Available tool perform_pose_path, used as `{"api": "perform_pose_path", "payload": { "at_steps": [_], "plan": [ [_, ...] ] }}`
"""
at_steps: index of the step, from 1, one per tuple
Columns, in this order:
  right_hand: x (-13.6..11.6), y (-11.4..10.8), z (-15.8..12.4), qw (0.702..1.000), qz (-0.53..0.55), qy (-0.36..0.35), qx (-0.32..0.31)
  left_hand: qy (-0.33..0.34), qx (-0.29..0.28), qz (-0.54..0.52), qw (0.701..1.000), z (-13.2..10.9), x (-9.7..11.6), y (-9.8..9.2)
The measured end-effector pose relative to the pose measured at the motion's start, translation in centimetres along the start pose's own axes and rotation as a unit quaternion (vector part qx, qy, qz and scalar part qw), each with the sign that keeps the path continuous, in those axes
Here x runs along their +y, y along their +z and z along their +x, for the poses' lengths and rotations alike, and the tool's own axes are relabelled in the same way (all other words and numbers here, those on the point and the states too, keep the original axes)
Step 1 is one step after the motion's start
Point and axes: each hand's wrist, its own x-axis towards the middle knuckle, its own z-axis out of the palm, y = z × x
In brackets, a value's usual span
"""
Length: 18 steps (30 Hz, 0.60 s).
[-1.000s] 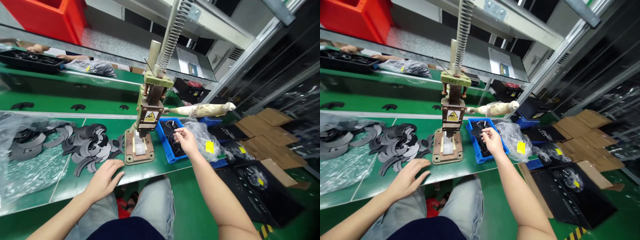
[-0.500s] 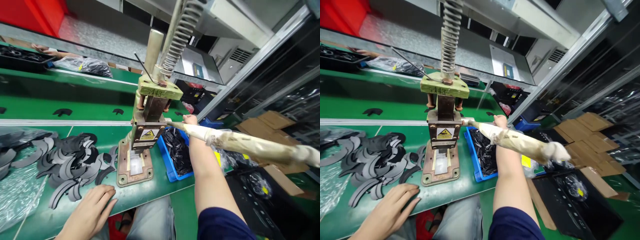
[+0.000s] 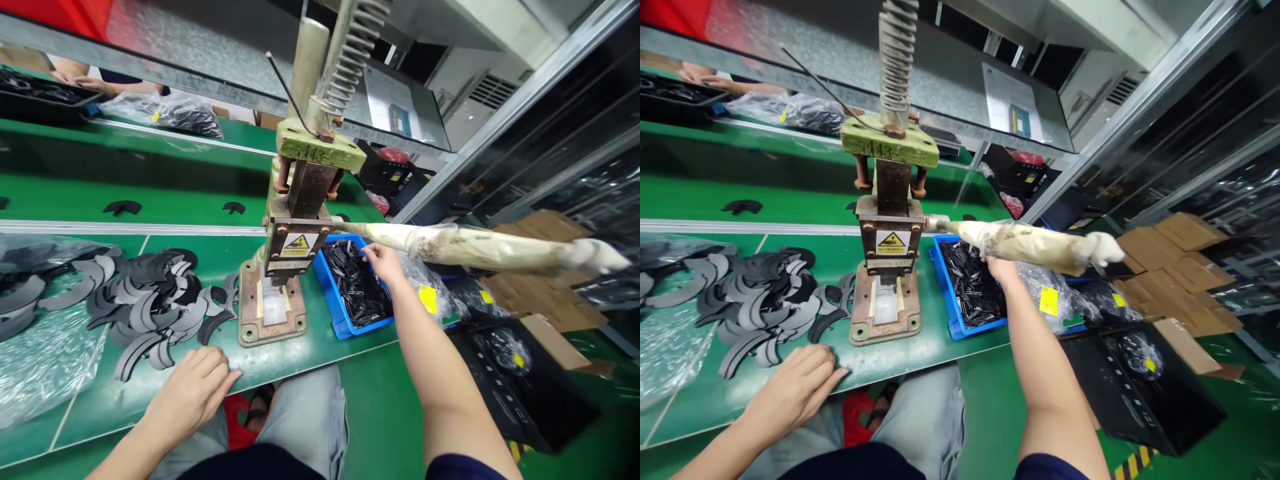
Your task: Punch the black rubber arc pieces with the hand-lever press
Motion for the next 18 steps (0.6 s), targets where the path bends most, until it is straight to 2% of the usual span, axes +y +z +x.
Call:
{"api": "perform_pose_path", "payload": {
  "at_steps": [4,8,11,15,18],
  "plan": [
    [-1.9,1.5,-2.4,0.997,-0.057,-0.018,-0.058,0.012,0.007,0.026,1.000,0.1,-0.3,0.1],
    [-4.2,3.0,-2.7,0.989,-0.121,-0.046,-0.073,0.004,0.011,0.046,0.999,0.2,-0.2,0.0],
    [-5.4,3.7,-2.5,0.982,-0.169,-0.042,-0.075,-0.010,0.012,0.061,0.998,0.3,0.1,-0.3],
    [-5.6,4.0,-2.1,0.973,-0.219,-0.026,-0.066,-0.021,0.017,0.066,0.997,0.6,0.0,-0.6],
    [-4.9,3.4,-2.1,0.971,-0.234,-0.011,-0.054,-0.021,0.027,0.064,0.997,0.7,-0.1,-0.7]
  ]
}}
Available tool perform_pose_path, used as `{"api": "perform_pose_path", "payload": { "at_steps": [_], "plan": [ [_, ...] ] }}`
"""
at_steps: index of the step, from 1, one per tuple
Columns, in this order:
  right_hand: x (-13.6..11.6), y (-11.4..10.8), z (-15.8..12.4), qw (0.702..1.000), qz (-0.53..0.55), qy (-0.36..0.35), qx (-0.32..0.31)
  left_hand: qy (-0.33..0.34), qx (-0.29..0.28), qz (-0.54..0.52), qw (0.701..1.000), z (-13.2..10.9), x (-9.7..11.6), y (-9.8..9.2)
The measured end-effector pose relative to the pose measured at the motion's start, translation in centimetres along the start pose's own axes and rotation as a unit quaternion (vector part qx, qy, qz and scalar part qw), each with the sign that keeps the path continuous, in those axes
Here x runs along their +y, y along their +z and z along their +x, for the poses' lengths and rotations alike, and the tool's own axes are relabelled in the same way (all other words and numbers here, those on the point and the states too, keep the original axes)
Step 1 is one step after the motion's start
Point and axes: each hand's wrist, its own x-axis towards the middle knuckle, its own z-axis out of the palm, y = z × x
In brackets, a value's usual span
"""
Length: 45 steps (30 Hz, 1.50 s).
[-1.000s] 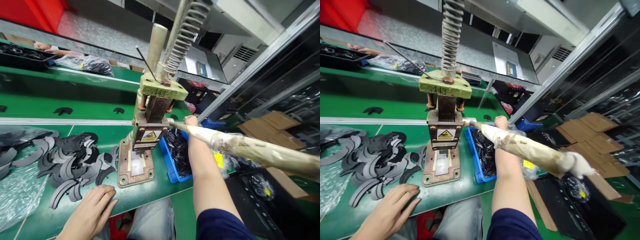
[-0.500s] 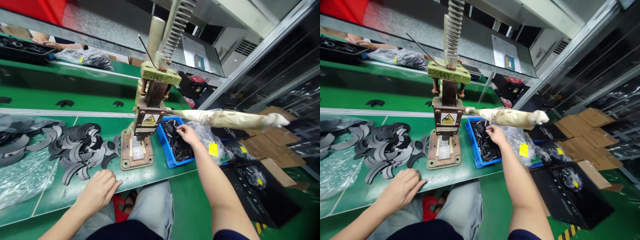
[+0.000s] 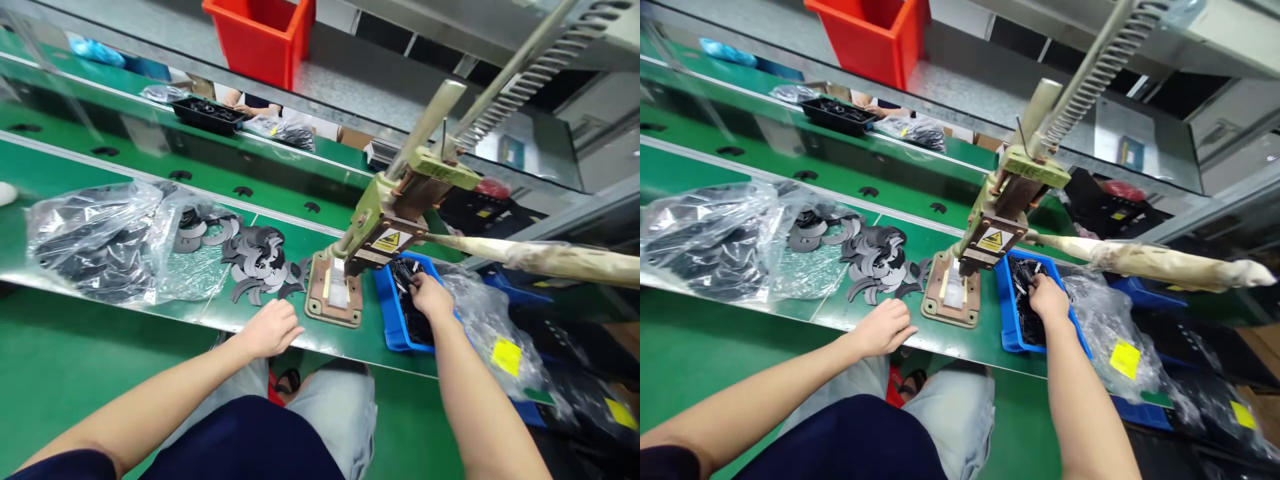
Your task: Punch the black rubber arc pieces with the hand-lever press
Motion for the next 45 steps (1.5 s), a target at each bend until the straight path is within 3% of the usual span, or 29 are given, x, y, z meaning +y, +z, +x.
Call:
{"api": "perform_pose_path", "payload": {
  "at_steps": [9,13,18,28,35,45],
  "plan": [
    [3.6,-1.7,-2.2,0.994,0.058,0.067,0.067,-0.007,0.014,-0.030,0.999,-0.1,-0.1,-0.4],
    [3.1,-1.9,-4.2,0.984,0.115,0.090,0.106,-0.005,0.016,-0.033,0.999,-0.1,-0.2,-0.5],
    [1.6,-1.6,-6.9,0.968,0.206,0.051,0.137,-0.003,0.001,-0.033,0.999,-0.7,0.0,-0.4],
    [1.9,-0.4,-8.8,0.942,0.293,0.030,0.160,0.009,-0.010,-0.031,0.999,-1.2,-0.4,0.5],
    [2.1,-0.9,-9.5,0.960,0.251,0.026,0.125,0.005,-0.004,-0.047,0.999,-1.1,-0.4,0.5],
    [1.2,-3.7,-11.4,0.986,0.113,-0.029,0.123,0.002,-0.004,-0.057,0.998,-1.2,-0.6,0.5]
  ]
}}
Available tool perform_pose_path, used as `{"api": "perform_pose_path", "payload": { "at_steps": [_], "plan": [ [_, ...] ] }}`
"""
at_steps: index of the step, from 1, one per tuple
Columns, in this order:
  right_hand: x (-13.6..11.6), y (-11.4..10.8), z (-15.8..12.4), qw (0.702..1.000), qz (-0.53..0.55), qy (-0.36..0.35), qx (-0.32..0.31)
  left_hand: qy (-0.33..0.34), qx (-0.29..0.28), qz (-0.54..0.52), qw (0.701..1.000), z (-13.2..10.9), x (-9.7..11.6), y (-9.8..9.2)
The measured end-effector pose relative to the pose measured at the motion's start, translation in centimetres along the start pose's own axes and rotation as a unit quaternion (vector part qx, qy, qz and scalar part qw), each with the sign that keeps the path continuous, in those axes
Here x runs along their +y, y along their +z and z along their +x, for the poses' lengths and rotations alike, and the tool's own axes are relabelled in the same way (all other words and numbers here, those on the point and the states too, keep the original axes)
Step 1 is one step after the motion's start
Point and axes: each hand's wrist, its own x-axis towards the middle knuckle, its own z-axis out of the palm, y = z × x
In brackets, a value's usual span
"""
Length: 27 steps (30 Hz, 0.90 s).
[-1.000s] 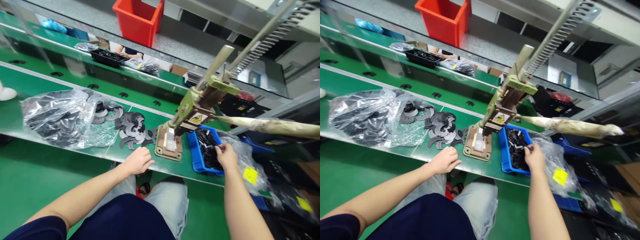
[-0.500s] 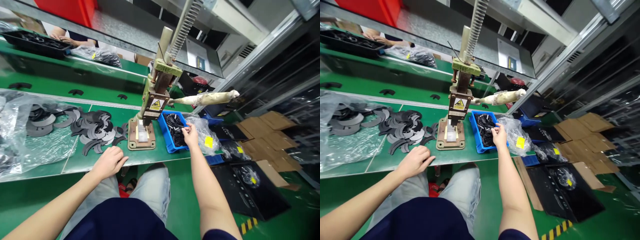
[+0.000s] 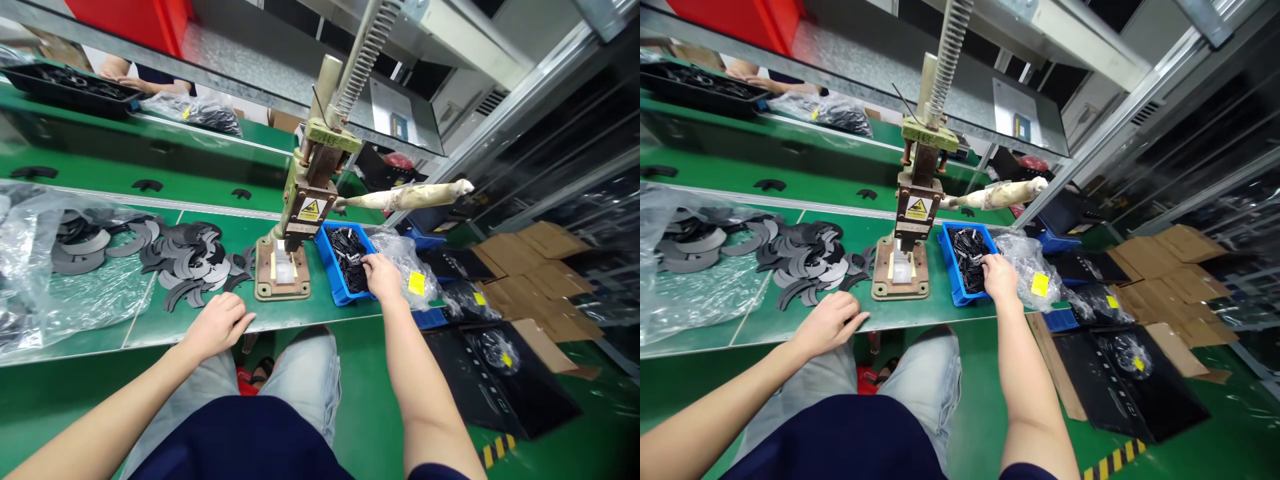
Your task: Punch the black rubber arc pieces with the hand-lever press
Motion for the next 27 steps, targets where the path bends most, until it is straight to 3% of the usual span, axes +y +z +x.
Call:
{"api": "perform_pose_path", "payload": {
  "at_steps": [9,14,17,21,27],
  "plan": [
    [0.3,-0.5,-0.3,0.999,0.017,0.038,0.021,-0.004,0.006,-0.011,1.000,0.1,0.1,-0.3],
    [-0.6,-2.2,0.1,0.993,0.089,0.041,0.069,-0.013,0.015,-0.029,0.999,0.1,0.0,-0.3],
    [-2.9,-2.6,-1.0,0.981,0.170,0.010,0.092,-0.032,0.057,-0.072,0.995,0.7,0.6,-0.9],
    [-8.3,-0.7,-5.2,0.957,0.274,-0.034,0.090,-0.048,0.117,-0.165,0.978,2.6,3.4,-2.8],
    [-15.1,2.7,-10.7,0.885,0.442,-0.130,0.059,-0.005,0.114,-0.272,0.956,5.5,8.0,-5.2]
  ]
}}
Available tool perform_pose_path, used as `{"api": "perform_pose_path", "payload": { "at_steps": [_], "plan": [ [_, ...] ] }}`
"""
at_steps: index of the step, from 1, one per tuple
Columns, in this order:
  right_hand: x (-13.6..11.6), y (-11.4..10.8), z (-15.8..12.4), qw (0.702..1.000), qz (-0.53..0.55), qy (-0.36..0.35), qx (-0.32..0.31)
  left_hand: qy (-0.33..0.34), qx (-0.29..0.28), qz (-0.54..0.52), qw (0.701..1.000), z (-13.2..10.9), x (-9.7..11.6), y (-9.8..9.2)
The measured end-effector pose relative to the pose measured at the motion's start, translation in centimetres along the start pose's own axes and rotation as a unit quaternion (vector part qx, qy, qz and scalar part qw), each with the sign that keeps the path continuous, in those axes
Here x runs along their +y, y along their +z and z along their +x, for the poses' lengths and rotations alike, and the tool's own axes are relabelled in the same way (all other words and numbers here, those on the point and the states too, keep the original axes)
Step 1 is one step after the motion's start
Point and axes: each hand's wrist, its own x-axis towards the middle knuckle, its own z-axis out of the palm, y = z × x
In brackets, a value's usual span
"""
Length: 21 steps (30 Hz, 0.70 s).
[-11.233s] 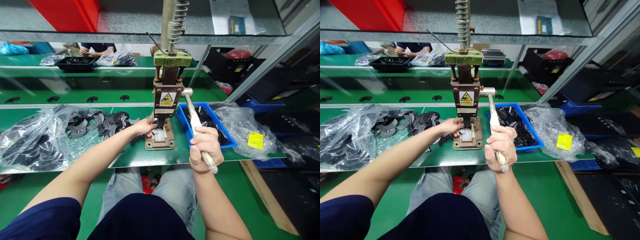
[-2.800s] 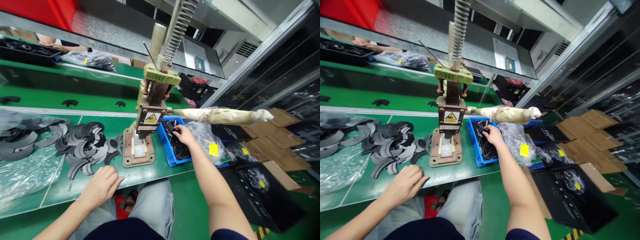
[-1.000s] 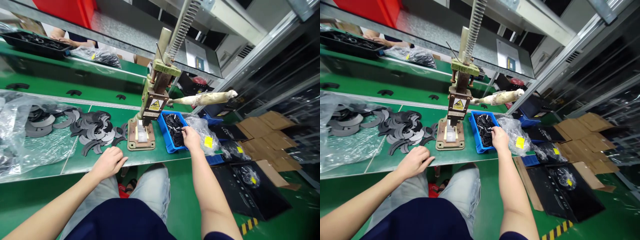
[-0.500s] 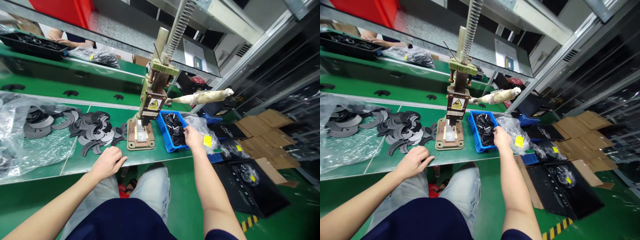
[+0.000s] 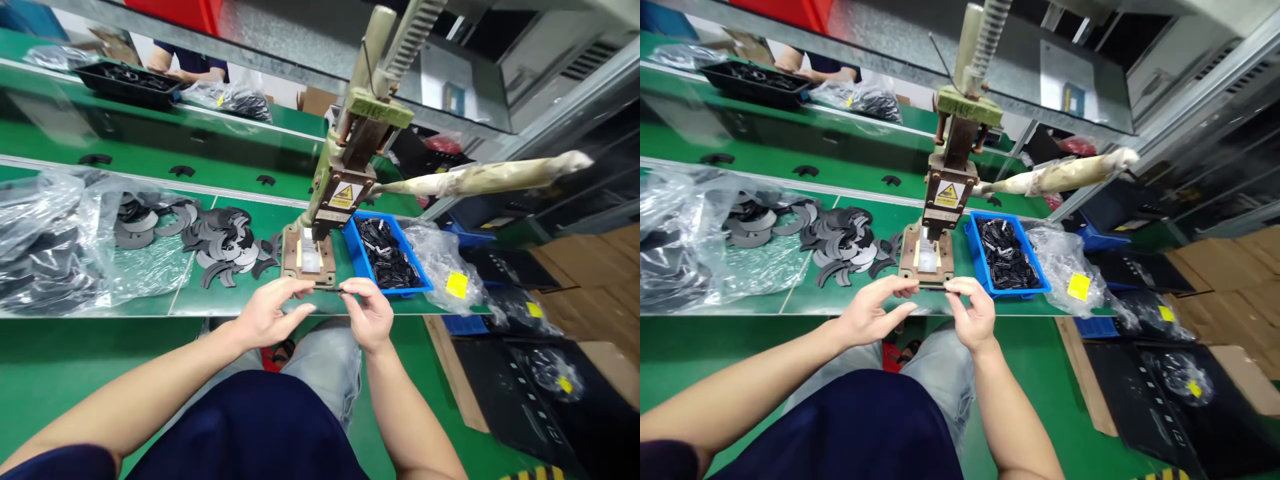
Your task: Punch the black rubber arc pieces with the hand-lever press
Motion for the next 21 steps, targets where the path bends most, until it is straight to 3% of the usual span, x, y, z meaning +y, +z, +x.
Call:
{"api": "perform_pose_path", "payload": {
  "at_steps": [5,21],
  "plan": [
    [-0.4,1.6,-0.7,0.999,0.007,-0.024,-0.034,0.015,0.008,0.003,1.000,0.1,0.9,-0.1],
    [0.3,2.3,-1.2,0.998,0.023,-0.020,-0.054,0.021,0.018,0.004,1.000,-0.5,0.0,-0.2]
  ]
}}
